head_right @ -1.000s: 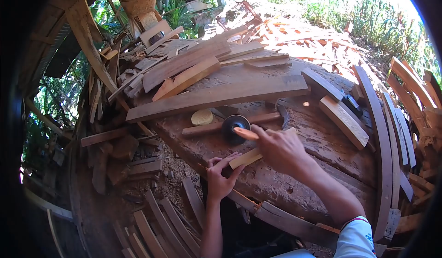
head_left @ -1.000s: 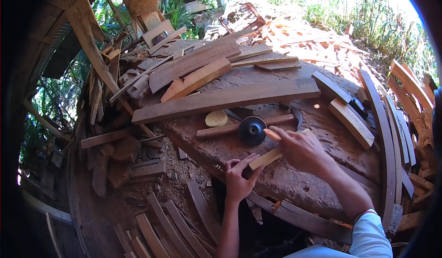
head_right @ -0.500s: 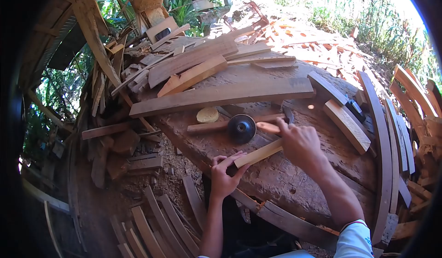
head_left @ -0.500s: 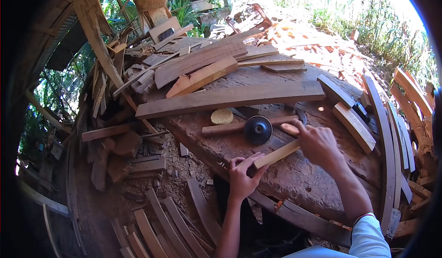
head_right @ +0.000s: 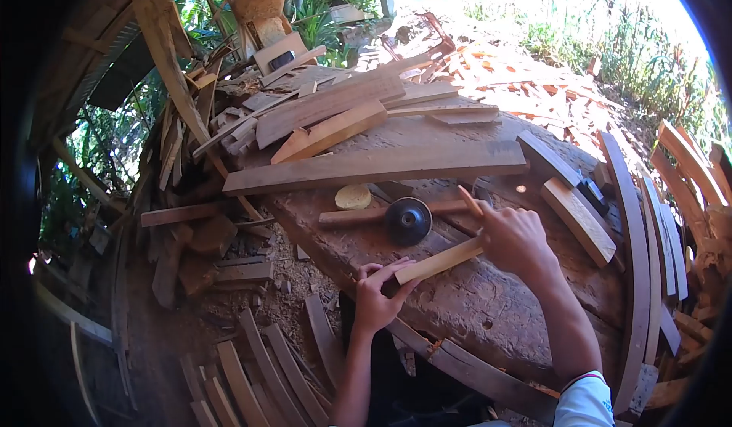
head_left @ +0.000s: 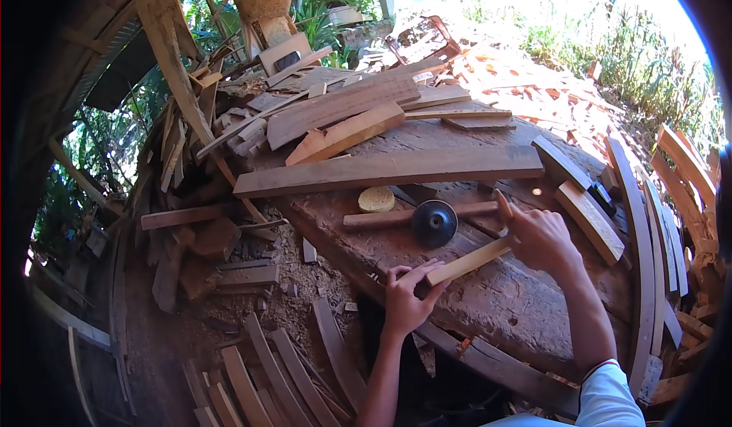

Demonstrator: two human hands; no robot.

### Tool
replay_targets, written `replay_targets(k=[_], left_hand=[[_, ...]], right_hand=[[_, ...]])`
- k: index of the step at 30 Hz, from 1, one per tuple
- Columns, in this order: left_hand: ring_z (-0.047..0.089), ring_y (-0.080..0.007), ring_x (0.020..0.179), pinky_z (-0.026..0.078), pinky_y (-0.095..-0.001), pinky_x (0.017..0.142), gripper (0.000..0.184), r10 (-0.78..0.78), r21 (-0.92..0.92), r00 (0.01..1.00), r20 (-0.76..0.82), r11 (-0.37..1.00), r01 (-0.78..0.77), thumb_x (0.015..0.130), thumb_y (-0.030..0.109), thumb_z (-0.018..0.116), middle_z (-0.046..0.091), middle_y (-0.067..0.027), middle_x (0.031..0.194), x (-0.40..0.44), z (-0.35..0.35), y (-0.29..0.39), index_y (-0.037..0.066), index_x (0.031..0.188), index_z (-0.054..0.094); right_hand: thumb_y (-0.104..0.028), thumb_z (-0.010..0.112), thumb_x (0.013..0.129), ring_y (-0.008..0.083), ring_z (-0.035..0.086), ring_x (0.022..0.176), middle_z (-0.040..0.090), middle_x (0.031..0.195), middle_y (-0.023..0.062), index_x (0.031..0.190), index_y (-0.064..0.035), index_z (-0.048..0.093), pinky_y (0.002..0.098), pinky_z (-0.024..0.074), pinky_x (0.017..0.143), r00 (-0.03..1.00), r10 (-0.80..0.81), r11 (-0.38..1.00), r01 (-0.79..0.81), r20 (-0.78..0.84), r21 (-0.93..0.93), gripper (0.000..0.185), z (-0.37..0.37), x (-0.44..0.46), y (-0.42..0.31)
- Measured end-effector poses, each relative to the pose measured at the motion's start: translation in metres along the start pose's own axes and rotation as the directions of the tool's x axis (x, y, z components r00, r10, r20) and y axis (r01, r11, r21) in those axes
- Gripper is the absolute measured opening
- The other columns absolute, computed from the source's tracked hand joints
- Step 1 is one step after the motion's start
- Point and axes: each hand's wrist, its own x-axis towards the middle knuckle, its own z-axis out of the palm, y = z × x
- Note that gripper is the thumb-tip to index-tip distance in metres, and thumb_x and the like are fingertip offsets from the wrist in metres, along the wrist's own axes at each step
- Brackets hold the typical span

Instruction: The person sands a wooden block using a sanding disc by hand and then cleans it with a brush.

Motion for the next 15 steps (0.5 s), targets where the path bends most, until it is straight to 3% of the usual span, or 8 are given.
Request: replay_targets(k=[3, 5, 8, 10, 11, 13, 14, 15], left_hand=[[0.074, -0.0204, 0.107, 0.042, -0.0377, 0.099, 0.034, 0.002, -0.001, 1.0, 0.002, 1.0, -0.002, 0.093, 0.031, 0.081, 0.08, -0.0064, 0.12, 0.0, 0.001, 0.002, 0.009, 0.12, 0.079], [0.074, -0.0206, 0.106, 0.043, -0.0378, 0.099, 0.035, 0.003, 0.001, 1.0, 0.021, 1.0, -0.003, 0.093, 0.031, 0.081, 0.079, -0.0065, 0.12, 0.001, 0.002, 0.003, 0.009, 0.12, 0.079], [0.068, -0.0231, 0.1, 0.042, -0.0365, 0.099, 0.032, -0.059, 0.018, 0.998, 0.009, 0.998, 0.058, 0.09, 0.028, 0.084, 0.08, -0.0062, 0.116, -0.004, 0.001, -0.001, 0.013, 0.118, 0.081], [0.064, -0.0251, 0.097, 0.043, -0.0366, 0.1, 0.031, -0.093, 0.09, 0.993, 0.076, 0.992, 0.086, 0.09, 0.028, 0.084, 0.08, -0.0065, 0.115, -0.009, 0.0, -0.012, 0.014, 0.118, 0.081], [0.064, -0.0251, 0.097, 0.043, -0.0366, 0.1, 0.031, -0.093, 0.092, 0.993, 0.076, 0.992, 0.085, 0.09, 0.028, 0.084, 0.08, -0.0065, 0.115, -0.007, -0.002, -0.008, 0.014, 0.118, 0.081], [0.074, -0.0227, 0.105, 0.042, -0.0383, 0.101, 0.035, -0.091, 0.032, 0.996, 0.02, 0.995, 0.091, 0.093, 0.031, 0.081, 0.079, -0.007, 0.12, -0.002, -0.002, 0.005, 0.009, 0.12, 0.079], [0.074, -0.0227, 0.105, 0.042, -0.0383, 0.101, 0.035, -0.091, 0.028, 0.996, 0.017, 0.996, 0.09, 0.093, 0.031, 0.081, 0.079, -0.007, 0.12, -0.002, -0.001, 0.004, 0.009, 0.12, 0.079], [0.074, -0.0225, 0.105, 0.042, -0.0382, 0.101, 0.034, -0.051, 0.012, 0.998, 0.021, 0.999, 0.051, 0.093, 0.031, 0.081, 0.079, -0.0069, 0.121, -0.001, 0.0, 0.001, 0.009, 0.119, 0.079]], right_hand=[[-0.015, 0.061, 0.094, 0.033, 0.072, 0.063, 0.072, 0.073, 0.0141, 0.152, -0.0059, 0.049, 0.0481, 0.0549, 0.059, 0.999, 0.017, 1.0, -0.016, 0.029, -0.017, 0.06, 0.01, 0.005, -0.012], [-0.01, 0.059, 0.095, 0.0331, 0.07, 0.056, 0.07, 0.069, 0.0165, 0.149, 0.003, 0.047, 0.046, 0.0536, 0.053, 0.988, -0.152, 0.98, 0.151, 0.0, 0.126, 0.057, 0.018, 0.0, -0.035], [-0.017, 0.065, 0.101, 0.0399, 0.073, 0.078, 0.073, 0.094, 0.021, 0.154, -0.0071, 0.043, 0.051, 0.0566, 0.064, 0.894, -0.435, 0.793, 0.437, -0.107, 0.424, 0.058, 0.025, -0.011, -0.06], [-0.022, 0.061, 0.102, 0.0422, 0.072, 0.078, 0.073, 0.088, 0.0218, 0.155, -0.0075, 0.044, 0.0529, 0.0571, 0.068, 0.846, -0.512, 0.699, 0.511, -0.149, 0.5, 0.058, 0.036, -0.011, -0.063], [-0.022, 0.061, 0.102, 0.0422, 0.072, 0.078, 0.073, 0.088, 0.0218, 0.155, -0.0075, 0.044, 0.0529, 0.0571, 0.068, 0.846, -0.512, 0.698, 0.512, -0.151, 0.501, 0.058, 0.034, -0.009, -0.058], [-0.024, 0.06, 0.103, 0.0405, 0.072, 0.076, 0.072, 0.087, 0.0193, 0.157, -0.0083, 0.041, 0.0533, 0.0569, 0.068, 0.851, -0.525, 0.763, 0.462, 0.017, 0.453, 0.059, 0.02, -0.002, -0.038], [-0.022, 0.06, 0.101, 0.0391, 0.072, 0.075, 0.073, 0.087, 0.0185, 0.16, -0.0086, 0.037, 0.0537, 0.0561, 0.067, 0.901, -0.411, 0.883, 0.356, 0.137, 0.307, 0.065, 0.002, -0.002, -0.035], [-0.021, 0.061, 0.099, 0.0387, 0.072, 0.075, 0.073, 0.088, 0.0175, 0.158, -0.0081, 0.038, 0.0533, 0.0561, 0.066, 0.945, -0.301, 0.933, 0.264, 0.128, 0.246, 0.064, 0.001, 0.001, -0.025]])
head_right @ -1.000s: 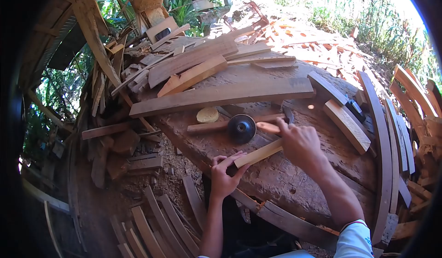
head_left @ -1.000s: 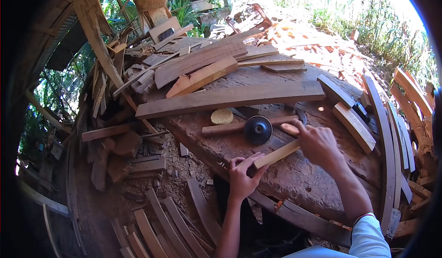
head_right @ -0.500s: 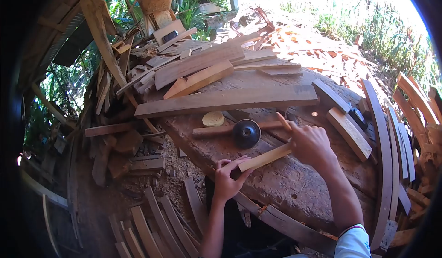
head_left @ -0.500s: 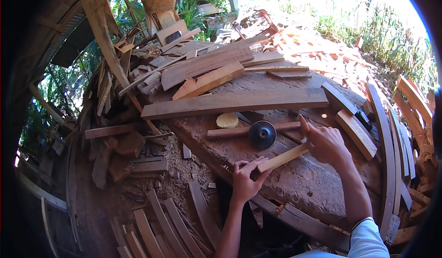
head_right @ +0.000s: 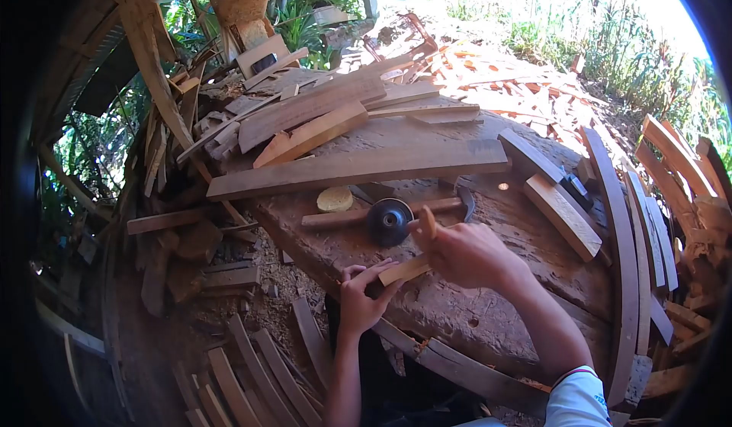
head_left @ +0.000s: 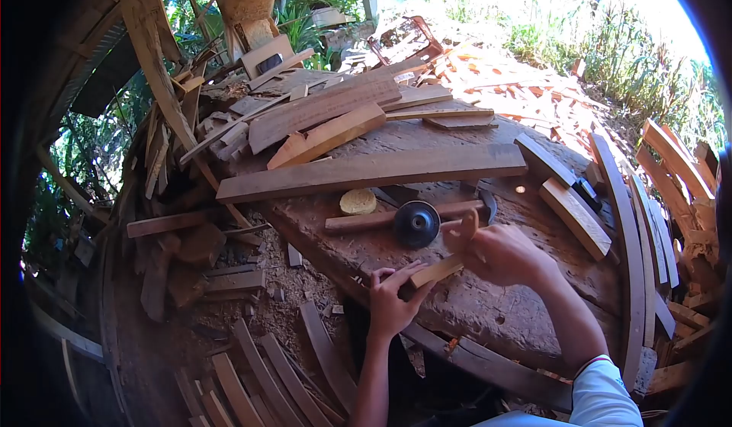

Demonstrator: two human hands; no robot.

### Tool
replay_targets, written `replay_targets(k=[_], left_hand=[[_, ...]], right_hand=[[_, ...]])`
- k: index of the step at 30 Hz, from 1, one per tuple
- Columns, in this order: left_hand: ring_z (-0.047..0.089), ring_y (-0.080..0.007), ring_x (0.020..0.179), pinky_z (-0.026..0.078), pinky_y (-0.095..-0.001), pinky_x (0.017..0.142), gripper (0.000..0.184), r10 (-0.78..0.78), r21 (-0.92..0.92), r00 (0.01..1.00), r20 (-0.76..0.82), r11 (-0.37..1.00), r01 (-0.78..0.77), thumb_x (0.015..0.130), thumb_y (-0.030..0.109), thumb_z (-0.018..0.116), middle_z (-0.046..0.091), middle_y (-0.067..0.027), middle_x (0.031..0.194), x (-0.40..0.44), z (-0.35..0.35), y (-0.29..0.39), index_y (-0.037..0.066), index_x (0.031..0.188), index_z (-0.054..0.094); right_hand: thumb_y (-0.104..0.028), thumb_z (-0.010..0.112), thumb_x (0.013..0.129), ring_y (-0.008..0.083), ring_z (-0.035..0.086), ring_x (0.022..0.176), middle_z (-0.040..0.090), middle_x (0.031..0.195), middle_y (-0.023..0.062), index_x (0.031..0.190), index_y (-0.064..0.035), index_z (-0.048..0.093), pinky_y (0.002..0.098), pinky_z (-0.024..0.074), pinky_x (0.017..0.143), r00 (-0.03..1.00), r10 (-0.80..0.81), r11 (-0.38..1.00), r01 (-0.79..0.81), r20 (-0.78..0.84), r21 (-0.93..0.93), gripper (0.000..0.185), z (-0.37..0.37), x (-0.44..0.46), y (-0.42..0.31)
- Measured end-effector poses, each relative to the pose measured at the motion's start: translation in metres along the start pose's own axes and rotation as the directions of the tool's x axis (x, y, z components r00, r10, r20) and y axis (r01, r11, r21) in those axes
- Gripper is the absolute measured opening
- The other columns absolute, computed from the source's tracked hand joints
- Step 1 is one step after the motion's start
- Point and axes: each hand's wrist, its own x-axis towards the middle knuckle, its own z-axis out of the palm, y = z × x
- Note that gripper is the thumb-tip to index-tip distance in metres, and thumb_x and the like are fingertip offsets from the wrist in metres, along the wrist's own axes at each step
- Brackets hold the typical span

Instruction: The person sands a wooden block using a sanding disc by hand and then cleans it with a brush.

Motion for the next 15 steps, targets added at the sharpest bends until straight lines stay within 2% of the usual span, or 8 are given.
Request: replay_targets(k=[1, 2, 4, 7, 9, 11, 13, 15], left_hand=[[0.073, -0.0222, 0.106, 0.042, -0.0381, 0.102, 0.034, 0.04, -0.016, 0.999, 0.004, 0.999, -0.04, 0.093, 0.031, 0.081, 0.079, -0.0068, 0.121, 0.001, 0.001, -0.002, 0.009, 0.119, 0.08], [0.073, -0.0222, 0.106, 0.042, -0.0381, 0.102, 0.034, 0.04, -0.02, 0.999, 0.002, 0.999, -0.04, 0.093, 0.031, 0.081, 0.079, -0.0068, 0.121, 0.001, 0.0, 0.0, 0.009, 0.119, 0.08], [0.074, -0.0184, 0.107, 0.042, -0.0364, 0.1, 0.033, 0.038, -0.011, 0.999, -0.016, 0.999, -0.038, 0.091, 0.029, 0.083, 0.08, -0.0065, 0.119, 0.002, -0.001, 0.003, 0.01, 0.117, 0.081], [0.073, -0.0208, 0.107, 0.042, -0.0376, 0.101, 0.033, 0.018, -0.01, 1.0, 0.011, 1.0, -0.018, 0.093, 0.031, 0.082, 0.079, -0.0073, 0.121, 0.001, -0.001, 0.003, 0.01, 0.118, 0.08], [0.073, -0.0207, 0.107, 0.042, -0.0375, 0.101, 0.033, -0.001, -0.004, 1.0, 0.025, 1.0, 0.001, 0.093, 0.031, 0.082, 0.079, -0.0074, 0.121, 0.0, -0.002, 0.003, 0.01, 0.118, 0.08], [0.073, -0.0205, 0.107, 0.042, -0.0373, 0.101, 0.034, -0.017, -0.002, 0.999, 0.037, 1.0, 0.017, 0.092, 0.031, 0.082, 0.079, -0.0076, 0.121, -0.001, -0.001, 0.001, 0.011, 0.119, 0.08], [0.072, -0.0204, 0.107, 0.042, -0.0371, 0.101, 0.034, -0.114, 0.064, 0.992, 0.053, 0.992, 0.111, 0.092, 0.031, 0.083, 0.079, -0.0076, 0.122, -0.006, 0.0, -0.007, 0.011, 0.119, 0.08], [0.072, -0.0203, 0.106, 0.042, -0.0369, 0.101, 0.034, -0.061, 0.029, 0.997, 0.039, 0.998, 0.06, 0.091, 0.031, 0.083, 0.079, -0.0073, 0.122, -0.001, 0.0, -0.004, 0.011, 0.119, 0.081]], right_hand=[[-0.019, 0.061, 0.098, 0.0382, 0.073, 0.074, 0.074, 0.088, 0.0165, 0.156, -0.0076, 0.039, 0.053, 0.0561, 0.065, 0.993, 0.111, 0.993, -0.113, -0.044, -0.045, 0.063, -0.001, -0.002, 0.01], [-0.019, 0.061, 0.098, 0.0382, 0.073, 0.074, 0.074, 0.088, 0.0165, 0.156, -0.0076, 0.039, 0.053, 0.0561, 0.065, 0.993, 0.112, 0.992, -0.114, -0.043, -0.05, 0.063, -0.002, -0.005, 0.014], [-0.015, 0.062, 0.094, 0.0389, 0.073, 0.075, 0.074, 0.089, 0.0162, 0.15, -0.006, 0.042, 0.0527, 0.0563, 0.063, 0.961, 0.175, 0.947, -0.223, -0.213, -0.232, 0.059, -0.005, -0.01, 0.019], [-0.019, 0.069, 0.094, 0.0403, 0.072, 0.077, 0.072, 0.086, 0.0185, 0.155, -0.0106, 0.039, 0.0534, 0.0556, 0.069, 0.974, 0.203, 0.972, -0.213, -0.106, -0.1, 0.069, 0.013, -0.007, 0.014], [-0.018, 0.069, 0.094, 0.0403, 0.073, 0.079, 0.074, 0.091, 0.0189, 0.157, -0.011, 0.038, 0.0523, 0.0565, 0.071, 0.981, 0.182, 0.983, -0.184, -0.059, -0.026, 0.07, 0.015, -0.004, -0.011], [-0.019, 0.065, 0.098, 0.0379, 0.074, 0.076, 0.074, 0.088, 0.0174, 0.149, -0.0155, 0.045, 0.0513, 0.0564, 0.064, 0.96, -0.213, 0.953, 0.245, -0.184, 0.18, 0.055, 0.037, 0.0, -0.011], [-0.019, 0.065, 0.098, 0.0373, 0.074, 0.076, 0.074, 0.087, 0.0169, 0.149, -0.0164, 0.047, 0.051, 0.056, 0.063, 0.948, -0.262, 0.928, 0.3, -0.183, 0.223, 0.054, 0.034, 0.002, -0.01], [-0.02, 0.066, 0.098, 0.0367, 0.074, 0.075, 0.074, 0.085, 0.0164, 0.148, -0.0172, 0.05, 0.0506, 0.0556, 0.062, 0.93, -0.324, 0.895, 0.361, -0.176, 0.261, 0.053, 0.018, 0.004, -0.005]])
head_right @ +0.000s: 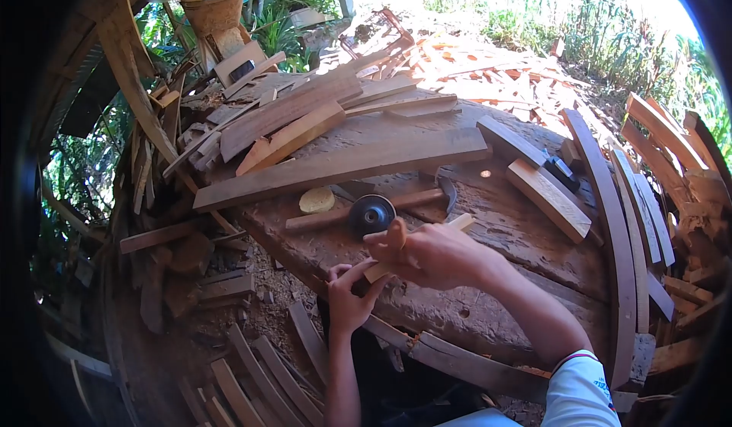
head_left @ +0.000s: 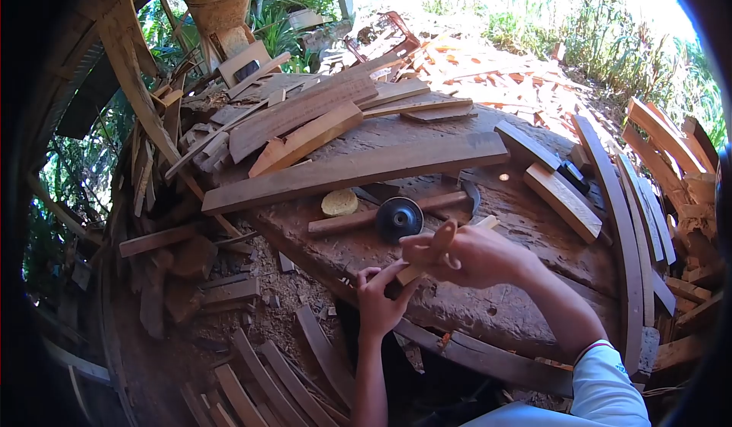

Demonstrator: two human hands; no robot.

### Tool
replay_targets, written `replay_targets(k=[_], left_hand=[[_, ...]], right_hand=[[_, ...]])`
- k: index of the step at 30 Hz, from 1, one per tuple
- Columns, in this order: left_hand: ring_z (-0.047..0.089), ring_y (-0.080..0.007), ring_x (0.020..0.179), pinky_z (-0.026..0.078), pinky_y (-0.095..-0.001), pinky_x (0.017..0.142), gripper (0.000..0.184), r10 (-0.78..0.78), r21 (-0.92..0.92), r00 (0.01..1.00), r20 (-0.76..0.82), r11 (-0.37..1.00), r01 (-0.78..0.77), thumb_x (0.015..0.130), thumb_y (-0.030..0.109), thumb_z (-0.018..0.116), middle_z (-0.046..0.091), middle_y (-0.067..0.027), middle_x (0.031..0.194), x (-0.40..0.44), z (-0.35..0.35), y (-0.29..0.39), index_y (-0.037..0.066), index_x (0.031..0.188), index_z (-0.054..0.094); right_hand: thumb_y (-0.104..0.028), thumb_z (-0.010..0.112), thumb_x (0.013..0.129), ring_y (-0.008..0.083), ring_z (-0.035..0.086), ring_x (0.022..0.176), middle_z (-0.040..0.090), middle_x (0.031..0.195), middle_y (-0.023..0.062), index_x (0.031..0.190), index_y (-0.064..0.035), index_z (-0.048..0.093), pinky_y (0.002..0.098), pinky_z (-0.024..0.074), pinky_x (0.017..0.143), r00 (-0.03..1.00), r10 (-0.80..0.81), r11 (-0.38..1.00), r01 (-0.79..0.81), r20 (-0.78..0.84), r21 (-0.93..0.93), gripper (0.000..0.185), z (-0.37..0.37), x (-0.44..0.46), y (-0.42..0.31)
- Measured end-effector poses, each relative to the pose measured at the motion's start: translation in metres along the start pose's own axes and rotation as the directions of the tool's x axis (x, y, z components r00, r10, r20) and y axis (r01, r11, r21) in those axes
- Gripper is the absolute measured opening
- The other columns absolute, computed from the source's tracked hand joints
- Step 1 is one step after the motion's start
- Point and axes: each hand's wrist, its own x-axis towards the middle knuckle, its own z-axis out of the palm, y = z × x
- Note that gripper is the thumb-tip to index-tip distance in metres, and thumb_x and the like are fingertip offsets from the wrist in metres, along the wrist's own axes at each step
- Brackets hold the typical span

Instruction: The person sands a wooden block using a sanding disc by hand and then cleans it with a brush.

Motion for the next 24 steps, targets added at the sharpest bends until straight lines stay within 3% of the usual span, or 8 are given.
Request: replay_targets(k=[2, 5, 10, 16, 18, 19, 20, 24], left_hand=[[0.072, -0.0203, 0.105, 0.042, -0.0367, 0.101, 0.034, 0.043, -0.032, 0.999, -0.024, 0.999, -0.044, 0.091, 0.031, 0.083, 0.079, -0.007, 0.121, 0.0, -0.001, 0.004, 0.011, 0.118, 0.081], [0.072, -0.0199, 0.105, 0.042, -0.0361, 0.101, 0.034, 0.075, -0.029, 0.997, -0.035, 0.997, -0.076, 0.091, 0.031, 0.083, 0.079, -0.0062, 0.121, 0.002, -0.001, 0.006, 0.01, 0.118, 0.081], [0.072, -0.02, 0.104, 0.042, -0.0358, 0.1, 0.033, 0.055, -0.014, 0.998, -0.024, 0.998, -0.056, 0.091, 0.03, 0.083, 0.079, -0.006, 0.122, 0.003, -0.002, 0.011, 0.011, 0.118, 0.081], [0.07, -0.0224, 0.103, 0.043, -0.0362, 0.1, 0.034, 0.021, 0.07, 1.0, -0.019, 0.997, -0.02, 0.091, 0.029, 0.083, 0.079, -0.0073, 0.123, -0.006, 0.002, -0.009, 0.01, 0.119, 0.08], [0.07, -0.0221, 0.102, 0.043, -0.0362, 0.1, 0.034, -0.003, 0.073, 1.0, -0.004, 0.997, 0.004, 0.091, 0.029, 0.083, 0.079, -0.0071, 0.122, -0.004, -0.001, -0.002, 0.01, 0.119, 0.08], [0.07, -0.0218, 0.102, 0.042, -0.0361, 0.1, 0.033, -0.028, 0.074, 1.0, 0.011, 0.997, 0.027, 0.091, 0.029, 0.083, 0.079, -0.0069, 0.122, -0.003, -0.002, 0.002, 0.01, 0.118, 0.08], [0.07, -0.0218, 0.102, 0.042, -0.0361, 0.1, 0.033, -0.032, 0.075, 0.999, 0.008, 0.997, 0.031, 0.091, 0.029, 0.083, 0.079, -0.0069, 0.122, -0.002, -0.001, 0.004, 0.01, 0.118, 0.08], [0.072, -0.0198, 0.104, 0.042, -0.0361, 0.101, 0.033, 0.062, -0.038, 0.997, -0.037, 0.997, -0.063, 0.091, 0.03, 0.083, 0.08, -0.0062, 0.121, 0.003, -0.002, 0.009, 0.01, 0.117, 0.081]], right_hand=[[-0.018, 0.068, 0.093, 0.0356, 0.073, 0.075, 0.077, 0.097, 0.0102, 0.123, -0.0138, 0.071, 0.0485, 0.0576, 0.069, 0.915, 0.399, 0.899, -0.377, 0.058, -0.223, 0.031, -0.029, -0.005, -0.004], [-0.012, 0.063, 0.093, 0.0316, 0.072, 0.066, 0.073, 0.077, 0.0115, 0.131, -0.0084, 0.063, 0.0478, 0.0559, 0.063, 0.863, 0.487, 0.717, -0.483, -0.134, -0.502, 0.038, -0.041, -0.022, 0.02], [-0.013, 0.059, 0.095, 0.0324, 0.073, 0.065, 0.072, 0.073, 0.016, 0.139, 0.0011, 0.057, 0.0472, 0.0548, 0.06, 0.843, 0.495, 0.698, -0.53, -0.21, -0.482, 0.046, 0.001, -0.007, 0.009], [-0.021, 0.069, 0.095, 0.0367, 0.073, 0.068, 0.073, 0.075, 0.0156, 0.136, -0.0054, 0.062, 0.0483, 0.0569, 0.063, 0.983, 0.072, 0.981, -0.101, -0.172, -0.167, 0.045, 0.025, -0.003, -0.015], [-0.027, 0.071, 0.097, 0.0365, 0.074, 0.072, 0.075, 0.077, 0.0148, 0.117, -0.0095, 0.075, 0.0475, 0.0581, 0.066, 0.977, 0.212, 0.977, -0.212, -0.017, -0.029, 0.027, 0.02, -0.006, 0.0], [-0.031, 0.072, 0.098, 0.0325, 0.075, 0.078, 0.077, 0.09, 0.0122, 0.158, -0.0219, 0.053, 0.0464, 0.0587, 0.074, 0.97, 0.243, 0.97, -0.243, 0.016, -0.003, 0.064, 0.008, -0.007, 0.006], [-0.034, 0.072, 0.097, 0.0329, 0.076, 0.082, 0.076, 0.084, 0.0125, 0.152, -0.0204, 0.059, 0.0462, 0.0592, 0.076, 0.895, 0.442, 0.889, -0.427, 0.066, -0.163, 0.058, -0.004, -0.008, 0.007], [-0.026, 0.067, 0.097, 0.0322, 0.075, 0.072, 0.074, 0.076, 0.0127, 0.142, -0.0148, 0.063, 0.0453, 0.0574, 0.067, 0.786, 0.598, 0.687, -0.604, -0.158, -0.405, 0.047, -0.029, -0.015, 0.013]])
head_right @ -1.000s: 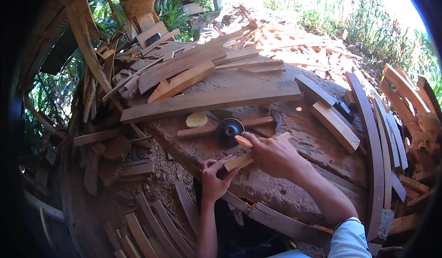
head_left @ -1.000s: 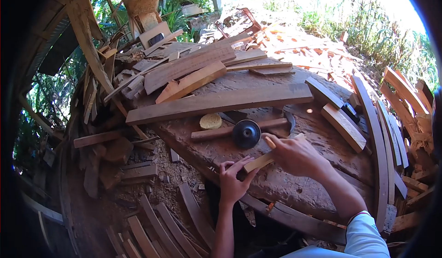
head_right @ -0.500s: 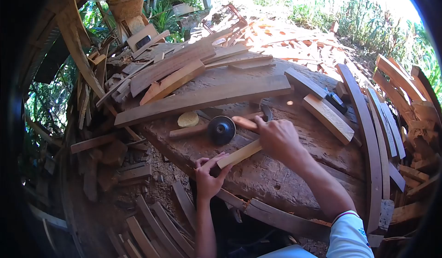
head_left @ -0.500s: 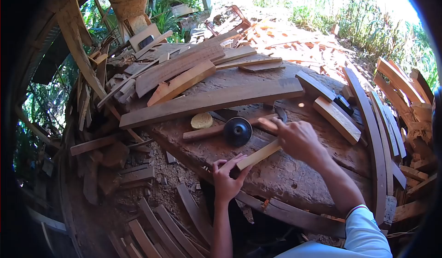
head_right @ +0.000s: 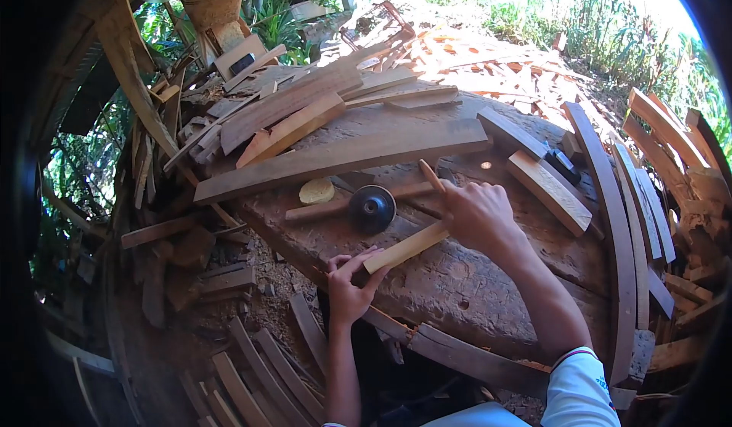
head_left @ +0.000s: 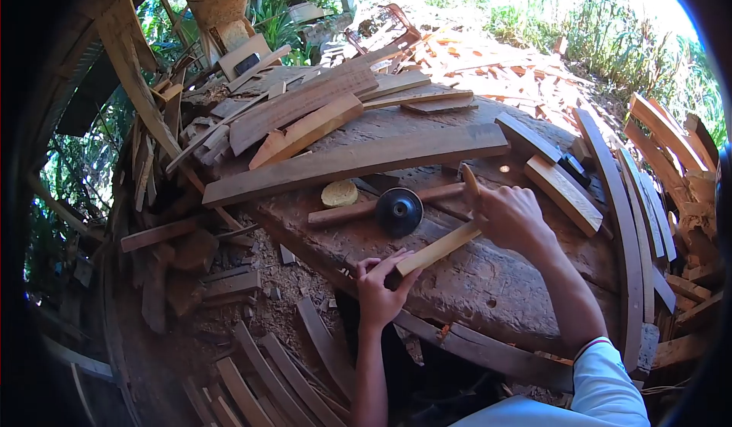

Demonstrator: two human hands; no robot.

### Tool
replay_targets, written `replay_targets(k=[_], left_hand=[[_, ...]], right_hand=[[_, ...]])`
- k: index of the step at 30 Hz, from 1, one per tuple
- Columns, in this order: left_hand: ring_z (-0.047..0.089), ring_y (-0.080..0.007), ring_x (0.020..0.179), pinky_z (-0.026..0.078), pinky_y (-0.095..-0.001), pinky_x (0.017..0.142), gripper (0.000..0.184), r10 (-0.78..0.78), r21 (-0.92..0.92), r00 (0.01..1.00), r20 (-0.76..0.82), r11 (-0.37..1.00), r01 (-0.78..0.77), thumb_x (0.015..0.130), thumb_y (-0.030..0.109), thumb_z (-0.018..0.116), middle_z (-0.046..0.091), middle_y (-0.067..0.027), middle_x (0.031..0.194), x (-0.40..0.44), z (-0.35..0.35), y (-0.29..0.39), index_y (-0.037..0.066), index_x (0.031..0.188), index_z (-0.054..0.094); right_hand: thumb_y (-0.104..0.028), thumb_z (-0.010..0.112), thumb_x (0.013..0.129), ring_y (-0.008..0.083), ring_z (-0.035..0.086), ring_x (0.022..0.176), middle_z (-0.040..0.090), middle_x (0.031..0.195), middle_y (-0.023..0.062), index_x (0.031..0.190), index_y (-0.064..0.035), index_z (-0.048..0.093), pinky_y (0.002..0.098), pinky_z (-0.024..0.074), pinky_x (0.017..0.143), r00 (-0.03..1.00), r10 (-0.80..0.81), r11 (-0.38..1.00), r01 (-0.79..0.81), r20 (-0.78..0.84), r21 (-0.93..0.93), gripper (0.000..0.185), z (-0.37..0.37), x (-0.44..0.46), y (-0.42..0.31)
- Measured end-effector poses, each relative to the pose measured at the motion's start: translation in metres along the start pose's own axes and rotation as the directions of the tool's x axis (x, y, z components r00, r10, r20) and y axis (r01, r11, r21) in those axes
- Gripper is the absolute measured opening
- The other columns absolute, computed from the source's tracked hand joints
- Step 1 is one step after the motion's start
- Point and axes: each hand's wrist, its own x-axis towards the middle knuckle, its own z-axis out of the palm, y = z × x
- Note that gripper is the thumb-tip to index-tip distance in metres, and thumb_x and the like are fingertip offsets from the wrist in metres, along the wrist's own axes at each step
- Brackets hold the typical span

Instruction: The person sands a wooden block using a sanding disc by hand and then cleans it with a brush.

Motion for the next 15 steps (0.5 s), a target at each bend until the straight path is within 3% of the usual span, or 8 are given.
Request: replay_targets(k=[1, 6, 8, 9, 12, 15], left_hand=[[0.073, -0.0191, 0.105, 0.042, -0.0361, 0.101, 0.033, -0.001, -0.001, 1.0, 0.009, 1.0, 0.001, 0.091, 0.031, 0.083, 0.08, -0.0061, 0.121, 0.0, 0.0, 0.0, 0.01, 0.116, 0.081], [0.072, -0.0198, 0.103, 0.042, -0.0368, 0.101, 0.035, -0.009, 0.025, 1.0, 0.019, 1.0, 0.009, 0.091, 0.031, 0.083, 0.079, -0.0062, 0.122, -0.002, 0.001, -0.002, 0.011, 0.119, 0.08], [0.072, -0.0206, 0.101, 0.042, -0.037, 0.101, 0.035, -0.018, 0.029, 1.0, 0.015, 0.999, 0.018, 0.09, 0.031, 0.084, 0.079, -0.0062, 0.122, -0.004, 0.001, -0.006, 0.011, 0.12, 0.08], [0.072, -0.0206, 0.101, 0.042, -0.0373, 0.101, 0.036, -0.033, 0.065, 0.999, 0.043, 0.997, 0.03, 0.09, 0.031, 0.084, 0.079, -0.0063, 0.122, -0.009, 0.002, -0.016, 0.011, 0.121, 0.079], [0.072, -0.0202, 0.104, 0.042, -0.0375, 0.101, 0.036, -0.071, 0.08, 0.996, 0.052, 0.995, 0.066, 0.091, 0.031, 0.083, 0.079, -0.0068, 0.122, -0.006, -0.002, -0.007, 0.011, 0.121, 0.079], [0.073, -0.0194, 0.106, 0.041, -0.0364, 0.101, 0.033, -0.036, 0.021, 0.999, 0.019, 0.999, 0.035, 0.09, 0.028, 0.084, 0.08, -0.0072, 0.12, -0.002, 0.001, -0.003, 0.01, 0.118, 0.08]], right_hand=[[-0.02, 0.063, 0.097, 0.0309, 0.074, 0.068, 0.075, 0.075, 0.0122, 0.138, -0.0137, 0.065, 0.0444, 0.0566, 0.063, 0.987, 0.064, 0.983, -0.089, -0.15, -0.163, 0.042, 0.005, 0.0, 0.001], [-0.015, 0.066, 0.095, 0.0336, 0.071, 0.062, 0.072, 0.071, 0.0116, 0.147, -0.0079, 0.057, 0.0454, 0.0535, 0.058, 0.984, -0.066, 0.995, 0.052, -0.165, -0.088, 0.054, 0.033, -0.014, -0.04], [-0.02, 0.067, 0.097, 0.0369, 0.069, 0.06, 0.07, 0.07, 0.0129, 0.141, -0.0078, 0.058, 0.0482, 0.0539, 0.057, 0.87, -0.431, 0.835, 0.486, -0.24, 0.26, 0.046, 0.029, -0.022, -0.051], [-0.02, 0.067, 0.097, 0.0369, 0.069, 0.06, 0.07, 0.07, 0.0129, 0.141, -0.0078, 0.058, 0.0482, 0.0539, 0.057, 0.87, -0.431, 0.834, 0.486, -0.239, 0.263, 0.046, 0.03, -0.021, -0.051], [-0.028, 0.064, 0.102, 0.0367, 0.068, 0.058, 0.068, 0.068, 0.0134, 0.134, -0.014, 0.055, 0.0507, 0.0529, 0.054, 0.876, -0.481, 0.824, 0.463, -0.028, 0.328, 0.037, 0.026, -0.01, -0.041], [-0.021, 0.059, 0.101, 0.0323, 0.071, 0.059, 0.07, 0.069, 0.0139, 0.133, -0.0122, 0.059, 0.0483, 0.0534, 0.054, 0.985, -0.173, 0.98, 0.171, 0.008, 0.102, 0.033, -0.001, -0.002, -0.022]])
